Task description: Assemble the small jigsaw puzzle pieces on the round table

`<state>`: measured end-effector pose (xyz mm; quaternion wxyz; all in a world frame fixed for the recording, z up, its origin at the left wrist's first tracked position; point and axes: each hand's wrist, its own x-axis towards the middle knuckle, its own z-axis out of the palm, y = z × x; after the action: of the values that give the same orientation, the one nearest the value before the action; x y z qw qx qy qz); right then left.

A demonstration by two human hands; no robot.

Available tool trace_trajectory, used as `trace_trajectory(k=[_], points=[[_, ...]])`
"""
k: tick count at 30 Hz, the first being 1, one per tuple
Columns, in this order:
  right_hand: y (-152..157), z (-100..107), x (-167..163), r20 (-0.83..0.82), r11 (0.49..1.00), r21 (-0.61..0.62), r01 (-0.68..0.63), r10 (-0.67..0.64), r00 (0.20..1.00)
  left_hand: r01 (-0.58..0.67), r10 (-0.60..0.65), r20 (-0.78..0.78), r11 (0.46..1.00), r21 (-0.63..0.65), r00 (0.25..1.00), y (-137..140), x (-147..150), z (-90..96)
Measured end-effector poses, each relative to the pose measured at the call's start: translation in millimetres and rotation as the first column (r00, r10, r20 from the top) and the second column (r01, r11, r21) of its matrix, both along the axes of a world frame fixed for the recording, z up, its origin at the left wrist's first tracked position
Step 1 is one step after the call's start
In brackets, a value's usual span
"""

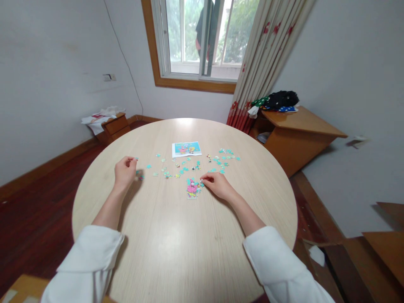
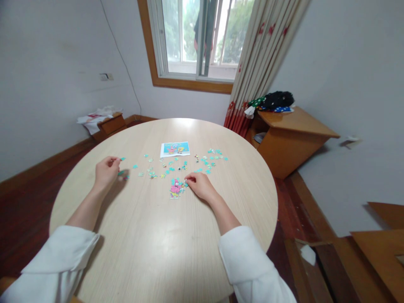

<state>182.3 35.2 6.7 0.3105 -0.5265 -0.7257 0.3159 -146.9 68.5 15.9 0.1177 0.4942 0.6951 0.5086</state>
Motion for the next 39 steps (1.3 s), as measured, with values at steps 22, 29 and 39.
trace_trajectory(k=[22, 29, 39], points=[[3.1, -3.0, -7.4, 0.107, 0.994, 0.060, 0.096, -0.102, 0.989, 0.017, -0.017, -0.008, 1.000, 0.013, 1.000, -1.5, 4.8, 1.4], [4.9, -5.7, -6.1, 0.091, 0.995, 0.068, 0.078, -0.084, 0.992, 0.025, -0.025, -0.020, 0.999, 0.023, 0.999, 0.5, 2.8, -2.1], [4.4, -4.6, -6.5, 0.095, 0.995, 0.063, 0.078, -0.084, 0.992, 0.030, -0.029, -0.026, 0.999, 0.017, 0.999, -0.4, 3.1, -1.4]])
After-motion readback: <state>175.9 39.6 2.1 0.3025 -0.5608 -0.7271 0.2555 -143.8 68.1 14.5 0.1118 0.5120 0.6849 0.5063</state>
